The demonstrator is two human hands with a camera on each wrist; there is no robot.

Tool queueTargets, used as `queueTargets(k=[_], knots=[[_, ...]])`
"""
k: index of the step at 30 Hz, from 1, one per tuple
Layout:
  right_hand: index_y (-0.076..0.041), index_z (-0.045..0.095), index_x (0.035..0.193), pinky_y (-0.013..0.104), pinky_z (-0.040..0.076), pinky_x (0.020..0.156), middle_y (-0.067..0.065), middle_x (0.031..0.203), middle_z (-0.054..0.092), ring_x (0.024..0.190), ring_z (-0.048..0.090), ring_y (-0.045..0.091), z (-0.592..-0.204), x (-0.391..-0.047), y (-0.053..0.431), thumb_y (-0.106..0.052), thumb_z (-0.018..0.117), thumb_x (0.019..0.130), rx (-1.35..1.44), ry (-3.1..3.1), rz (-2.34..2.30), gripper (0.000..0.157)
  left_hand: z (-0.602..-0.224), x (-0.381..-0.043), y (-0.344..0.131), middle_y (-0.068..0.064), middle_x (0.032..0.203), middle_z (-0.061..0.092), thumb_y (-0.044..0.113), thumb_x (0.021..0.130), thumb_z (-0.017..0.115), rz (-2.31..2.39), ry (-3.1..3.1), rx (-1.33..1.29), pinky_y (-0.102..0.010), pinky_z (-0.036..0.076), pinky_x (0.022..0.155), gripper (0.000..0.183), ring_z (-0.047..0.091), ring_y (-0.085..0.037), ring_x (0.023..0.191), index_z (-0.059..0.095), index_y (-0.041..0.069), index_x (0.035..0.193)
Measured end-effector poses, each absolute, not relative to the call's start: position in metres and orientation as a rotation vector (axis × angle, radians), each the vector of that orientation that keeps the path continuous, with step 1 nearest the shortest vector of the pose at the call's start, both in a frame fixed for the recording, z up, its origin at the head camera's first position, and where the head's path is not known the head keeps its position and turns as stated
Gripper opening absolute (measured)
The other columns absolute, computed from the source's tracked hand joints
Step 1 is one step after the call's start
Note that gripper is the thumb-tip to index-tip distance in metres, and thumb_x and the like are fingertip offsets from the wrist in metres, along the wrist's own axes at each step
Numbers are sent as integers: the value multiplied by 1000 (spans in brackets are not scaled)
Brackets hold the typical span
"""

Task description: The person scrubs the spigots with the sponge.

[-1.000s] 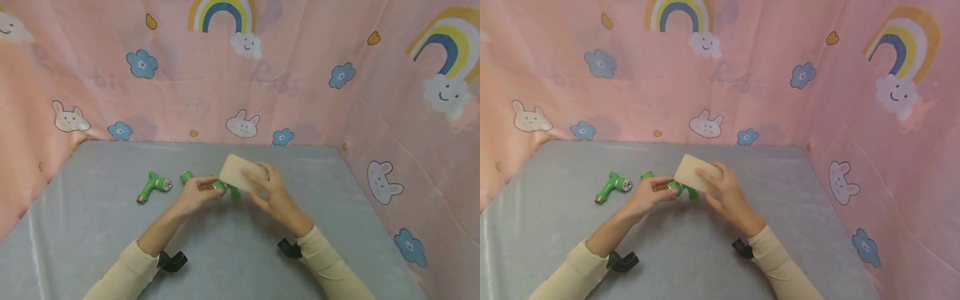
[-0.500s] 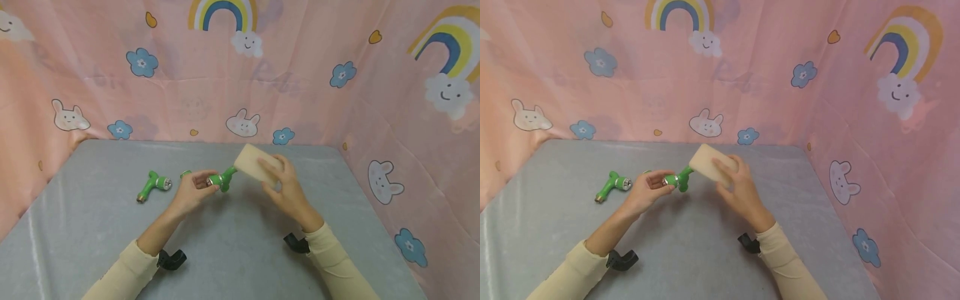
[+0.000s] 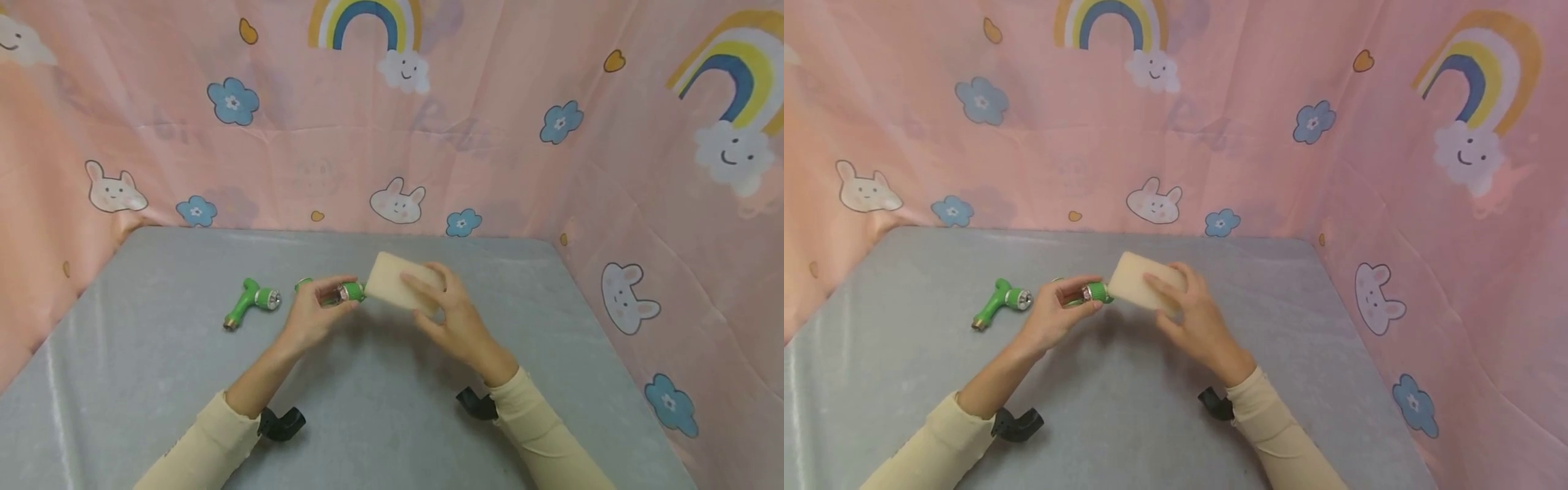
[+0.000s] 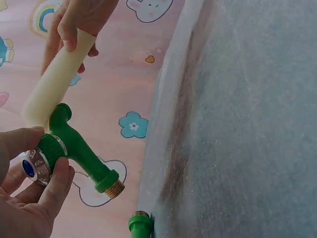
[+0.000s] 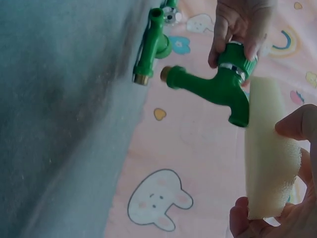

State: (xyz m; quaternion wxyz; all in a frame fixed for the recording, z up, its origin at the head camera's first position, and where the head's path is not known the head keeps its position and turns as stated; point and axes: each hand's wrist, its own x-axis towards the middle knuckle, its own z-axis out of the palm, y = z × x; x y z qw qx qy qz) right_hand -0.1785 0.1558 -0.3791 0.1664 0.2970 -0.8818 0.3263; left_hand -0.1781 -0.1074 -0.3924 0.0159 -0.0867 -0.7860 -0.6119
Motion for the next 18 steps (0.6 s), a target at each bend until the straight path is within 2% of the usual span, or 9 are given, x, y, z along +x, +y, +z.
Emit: queueTargets(k=[6, 11, 18], knots=[[-20, 65, 137, 60, 49, 94, 23, 146, 45, 128, 45, 45, -374, -181, 163, 0, 68, 82, 776, -2544, 914, 59, -392, -179, -109, -24, 135, 64, 1, 88, 73, -1875, -2440, -221, -33, 60, 92, 45, 63, -39, 125, 63, -2, 133], [-19, 65, 137, 57, 47, 94, 22, 147, 44, 129, 44, 43, -373, -181, 164, 0, 66, 81, 787, -2537, 960, 60, -392, -180, -108, -26, 138, 61, -5, 88, 71, -1913, -2411, -244, -29, 59, 92, 45, 62, -37, 127, 62, -4, 132], [-19, 60, 141, 58, 44, 100, 22, 149, 41, 134, 41, 43, -379, -179, 155, -3, 59, 82, 919, -2553, 985, 61, -391, -178, -106, -24, 141, 60, -5, 88, 72, -1859, -2457, -296, -42, 55, 101, 46, 61, -38, 128, 62, -2, 134]])
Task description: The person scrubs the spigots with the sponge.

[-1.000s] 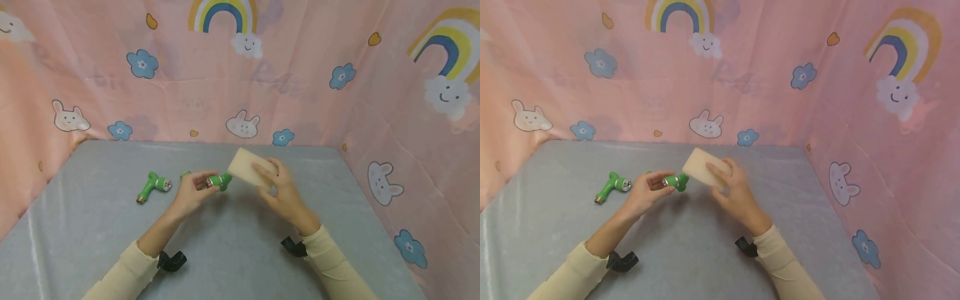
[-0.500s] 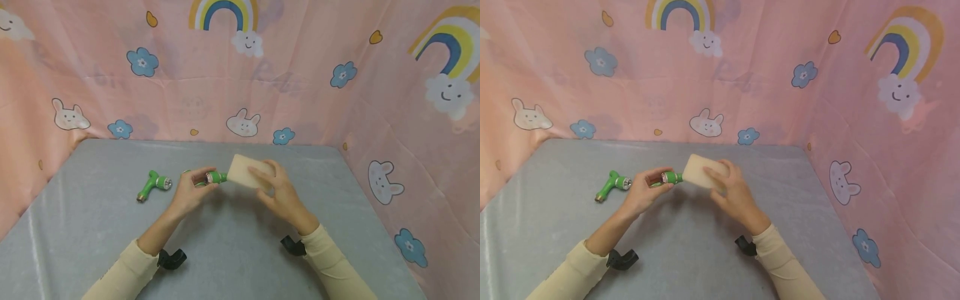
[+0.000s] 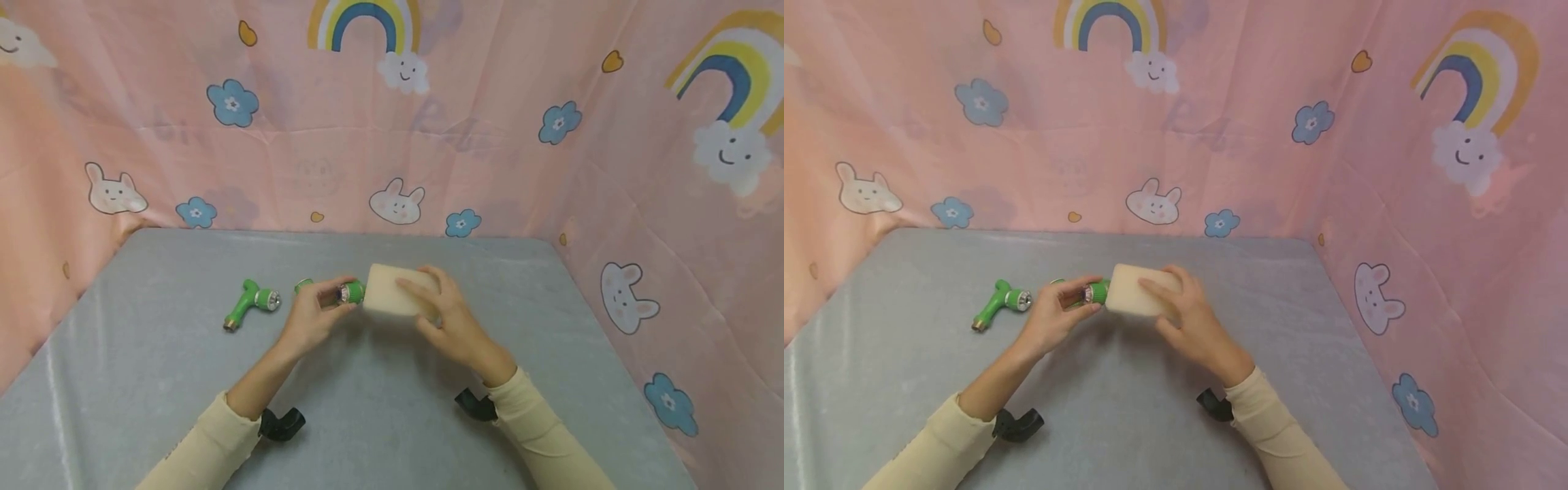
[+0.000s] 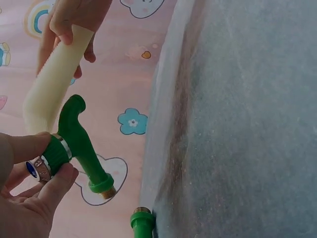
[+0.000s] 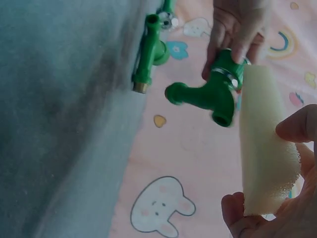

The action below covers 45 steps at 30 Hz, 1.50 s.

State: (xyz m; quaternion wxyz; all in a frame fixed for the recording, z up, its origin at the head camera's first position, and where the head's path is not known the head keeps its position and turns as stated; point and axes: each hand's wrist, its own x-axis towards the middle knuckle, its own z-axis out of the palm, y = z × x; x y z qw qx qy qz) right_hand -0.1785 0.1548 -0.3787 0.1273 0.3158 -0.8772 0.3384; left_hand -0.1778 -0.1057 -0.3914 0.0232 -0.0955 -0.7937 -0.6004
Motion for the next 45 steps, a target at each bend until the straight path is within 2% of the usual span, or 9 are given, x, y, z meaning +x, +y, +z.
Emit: queueTargets(k=[7, 15, 19, 25, 28, 35, 41, 43, 45], knots=[[-22, 59, 144, 55, 46, 99, 19, 150, 39, 135, 39, 40, -380, -176, 154, -5, 55, 85, 895, -2624, 997, 61, -391, -178, -105, -23, 144, 57, -7, 90, 68, -1892, -2472, -330, -43, 56, 99, 45, 58, -38, 131, 63, 2, 133], [-24, 58, 144, 53, 48, 93, 19, 151, 39, 131, 44, 40, -377, -178, 164, -7, 56, 88, 844, -2705, 982, 59, -389, -177, -108, -24, 154, 46, -3, 94, 65, -1958, -2480, -279, -37, 53, 103, 52, 47, -39, 141, 50, 1, 145], [-25, 58, 144, 52, 48, 93, 21, 151, 39, 129, 45, 42, -375, -181, 171, -6, 55, 88, 811, -2735, 986, 59, -390, -179, -110, -26, 148, 51, -6, 94, 63, -1962, -2443, -302, -30, 57, 96, 47, 54, -38, 135, 55, 0, 140], [-20, 60, 143, 55, 46, 95, 24, 148, 40, 128, 44, 43, -373, -187, 180, -3, 55, 88, 794, -2721, 992, 58, -389, -181, -117, -23, 150, 47, -2, 98, 61, -2008, -2392, -275, -16, 57, 78, 48, 59, -37, 130, 54, 8, 144], [-18, 59, 143, 55, 44, 96, 25, 148, 39, 128, 43, 43, -371, -189, 183, -2, 55, 87, 798, -2678, 1048, 59, -388, -182, -118, -21, 154, 44, -2, 98, 60, -2018, -2392, -300, -18, 58, 77, 48, 60, -38, 129, 53, 9, 145], [-20, 54, 147, 45, 47, 90, 19, 149, 40, 123, 49, 37, -374, -185, 170, -6, 57, 90, 925, -2623, 1122, 58, -393, -183, -112, -27, 150, 47, -12, 97, 54, -2043, -2387, -477, -31, 61, 89, 48, 68, -47, 110, 50, -1, 144], [-23, 54, 147, 48, 47, 94, 19, 150, 38, 128, 47, 37, -379, -181, 161, -8, 59, 92, 967, -2690, 1131, 58, -395, -183, -111, -26, 151, 45, -13, 98, 50, -2167, -2307, -578, -27, 61, 89, 46, 72, -15, 97, 47, -5, 143], [-22, 54, 147, 47, 48, 92, 21, 151, 37, 126, 48, 38, -378, -183, 165, -8, 59, 92, 947, -2719, 1136, 57, -396, -184, -113, -26, 152, 44, -12, 99, 50, -2206, -2270, -611, -27, 60, 90, 45, 72, -11, 96, 46, -6, 143], [-22, 54, 147, 45, 48, 89, 22, 152, 35, 123, 49, 39, -375, -185, 172, -7, 57, 93, 921, -2751, 1137, 57, -395, -184, -115, -25, 153, 44, -11, 100, 50, -2217, -2253, -633, -27, 60, 91, 44, 73, -16, 98, 46, -6, 143]])
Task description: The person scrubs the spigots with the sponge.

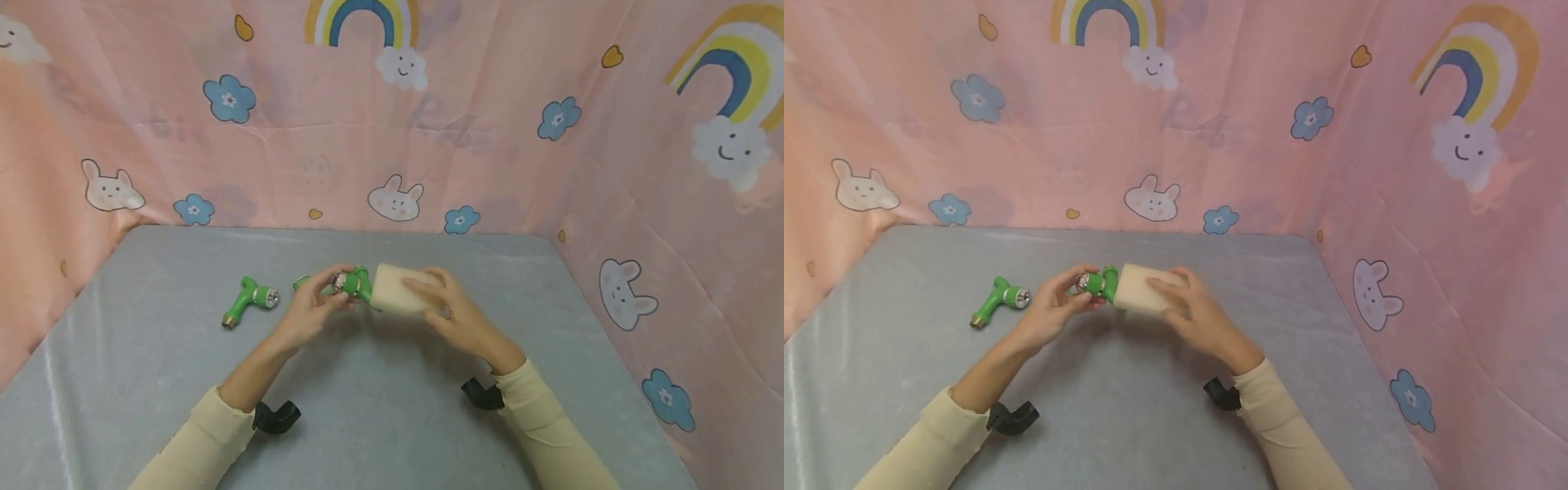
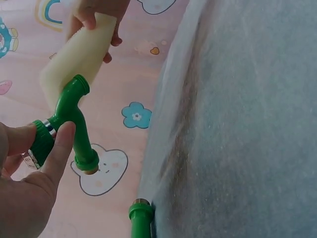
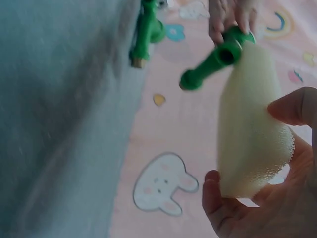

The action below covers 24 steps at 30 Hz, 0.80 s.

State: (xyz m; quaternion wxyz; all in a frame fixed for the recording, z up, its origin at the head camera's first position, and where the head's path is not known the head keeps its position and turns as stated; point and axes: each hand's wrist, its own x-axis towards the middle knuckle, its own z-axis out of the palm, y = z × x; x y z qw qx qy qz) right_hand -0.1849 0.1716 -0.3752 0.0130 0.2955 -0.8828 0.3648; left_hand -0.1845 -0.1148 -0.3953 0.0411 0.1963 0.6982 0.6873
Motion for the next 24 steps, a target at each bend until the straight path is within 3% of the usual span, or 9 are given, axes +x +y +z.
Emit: queueTargets(k=[9, 17, 19, 24], knots=[[-22, 54, 148, 49, 46, 92, 22, 151, 38, 125, 48, 39, -369, -186, 178, -5, 55, 91, 873, -2698, 1103, 59, -394, -182, -115, -28, 142, 49, -8, 102, 44, 2028, 2178, 624, -30, 59, 93, 41, 65, -42, 114, 42, -3, 143], [-23, 55, 147, 51, 46, 96, 20, 152, 37, 131, 44, 40, -380, -179, 155, -8, 59, 92, 964, -2645, 1102, 57, -394, -177, -108, -22, 145, 43, -2, 105, 41, 2051, 2157, 604, -58, 53, 99, 36, 60, -19, 110, 41, -3, 141], [-22, 56, 146, 53, 48, 97, 22, 151, 37, 131, 45, 41, -381, -178, 153, -10, 64, 93, 964, -2632, 1091, 54, -394, -177, -108, -21, 143, 44, 0, 106, 41, 2069, 2174, 574, -58, 54, 98, 33, 60, -16, 108, 43, -1, 140], [-21, 56, 146, 54, 50, 97, 23, 150, 38, 130, 45, 42, -381, -180, 155, -13, 72, 93, 982, -2642, 1045, 56, -395, -180, -110, -20, 141, 47, 1, 106, 44, 2074, 2220, 567, -46, 58, 96, 33, 63, -14, 106, 46, 1, 139]])
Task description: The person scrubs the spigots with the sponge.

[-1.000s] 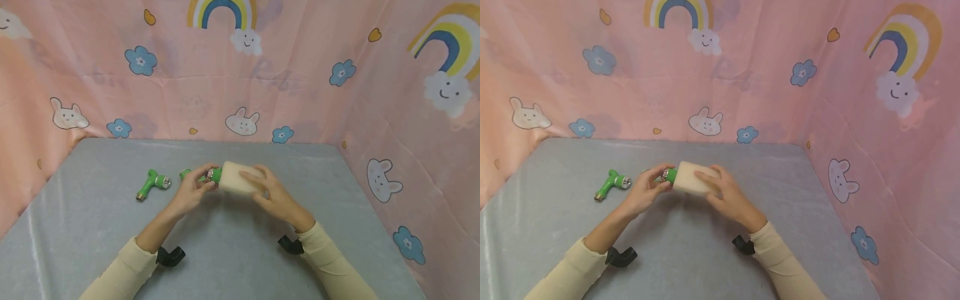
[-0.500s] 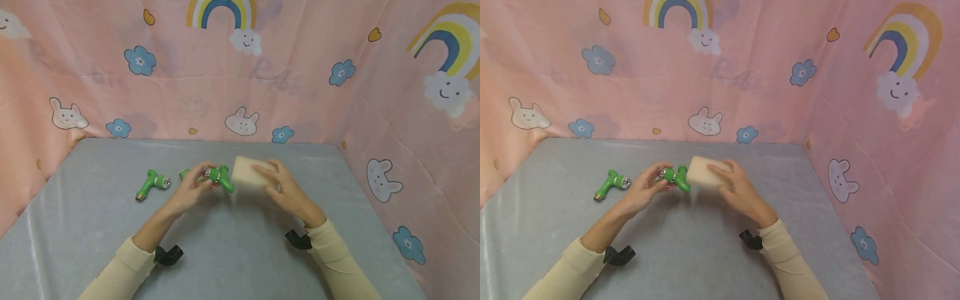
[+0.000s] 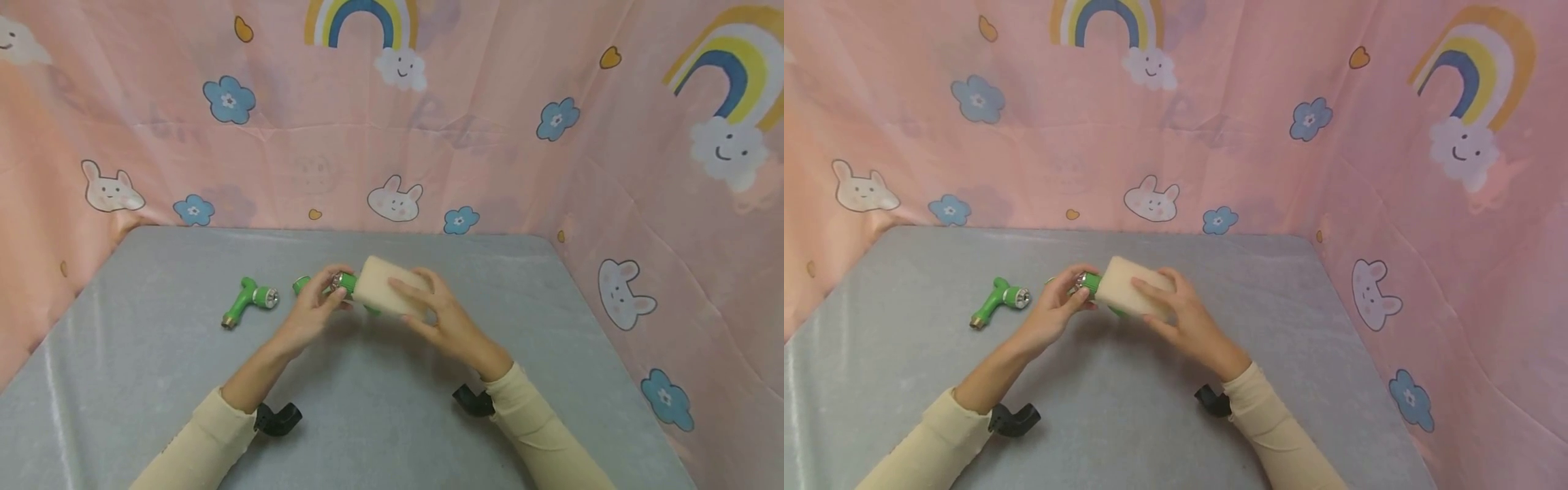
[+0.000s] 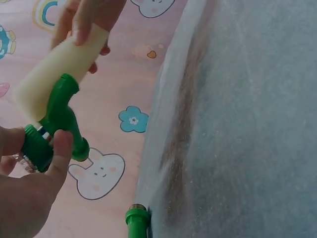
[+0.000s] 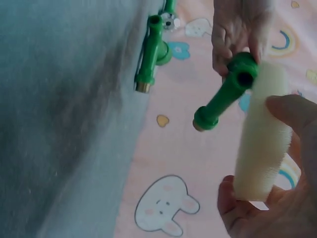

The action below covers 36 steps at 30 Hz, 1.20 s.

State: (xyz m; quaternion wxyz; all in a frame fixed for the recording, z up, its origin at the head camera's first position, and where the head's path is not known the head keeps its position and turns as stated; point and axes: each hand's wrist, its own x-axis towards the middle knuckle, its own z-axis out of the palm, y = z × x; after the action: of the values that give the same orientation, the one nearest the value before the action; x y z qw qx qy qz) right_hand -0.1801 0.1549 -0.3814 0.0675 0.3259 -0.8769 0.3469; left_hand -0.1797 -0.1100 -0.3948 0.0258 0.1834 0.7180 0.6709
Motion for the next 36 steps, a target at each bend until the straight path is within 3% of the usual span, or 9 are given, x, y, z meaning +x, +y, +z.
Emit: queueTargets(k=[3, 8, 12, 16, 24, 31, 36], knots=[[-21, 56, 146, 52, 50, 96, 24, 149, 38, 128, 47, 41, -380, -184, 160, -11, 72, 94, 968, -2682, 1044, 55, -394, -181, -114, -24, 139, 48, -1, 105, 43, 2056, 2220, 597, -38, 58, 96, 36, 64, -17, 107, 44, -3, 141], [-18, 59, 143, 54, 50, 97, 27, 149, 37, 127, 47, 43, -376, -191, 172, -8, 70, 93, 857, -2722, 1027, 53, -394, -181, -121, -27, 144, 48, -2, 105, 42, 2004, 2240, 566, -31, 59, 94, 45, 67, -30, 108, 33, 1, 149], [-16, 58, 144, 57, 47, 100, 27, 150, 37, 131, 43, 44, -375, -194, 176, -8, 69, 93, 821, -2672, 1032, 53, -395, -182, -122, -28, 149, 45, -4, 104, 43, 1991, 2239, 592, -31, 59, 93, 44, 67, -24, 110, 35, -2, 147], [-17, 56, 146, 58, 48, 98, 26, 149, 40, 129, 46, 44, -376, -192, 167, -12, 69, 94, 873, -2589, 1031, 53, -397, -183, -118, -27, 154, 40, -6, 103, 44, 1973, 2250, 629, -27, 59, 91, 44, 69, -16, 98, 40, -4, 147], [-20, 59, 144, 64, 46, 99, 27, 148, 42, 132, 43, 47, -385, -187, 156, -14, 74, 92, 818, -2598, 901, 54, -397, -180, -111, -25, 155, 40, -10, 101, 44, 1975, 2255, 648, -28, 60, 87, 46, 68, -18, 95, 43, -4, 146], [-21, 56, 146, 59, 53, 91, 25, 150, 38, 131, 41, 45, -382, -191, 169, -17, 73, 93, 647, -2661, 879, 55, -397, -178, -109, -19, 157, 40, -10, 101, 44, 1904, 2310, 656, -27, 59, 86, 48, 67, -41, 99, 45, 2, 147], [-19, 53, 148, 60, 48, 96, 25, 149, 39, 131, 41, 44, -378, -190, 172, -22, 68, 97, 672, -2622, 931, 54, -395, -175, -107, -21, 156, 41, -11, 100, 44, 1890, 2337, 693, -38, 61, 89, 49, 60, -41, 119, 46, 1, 148]])
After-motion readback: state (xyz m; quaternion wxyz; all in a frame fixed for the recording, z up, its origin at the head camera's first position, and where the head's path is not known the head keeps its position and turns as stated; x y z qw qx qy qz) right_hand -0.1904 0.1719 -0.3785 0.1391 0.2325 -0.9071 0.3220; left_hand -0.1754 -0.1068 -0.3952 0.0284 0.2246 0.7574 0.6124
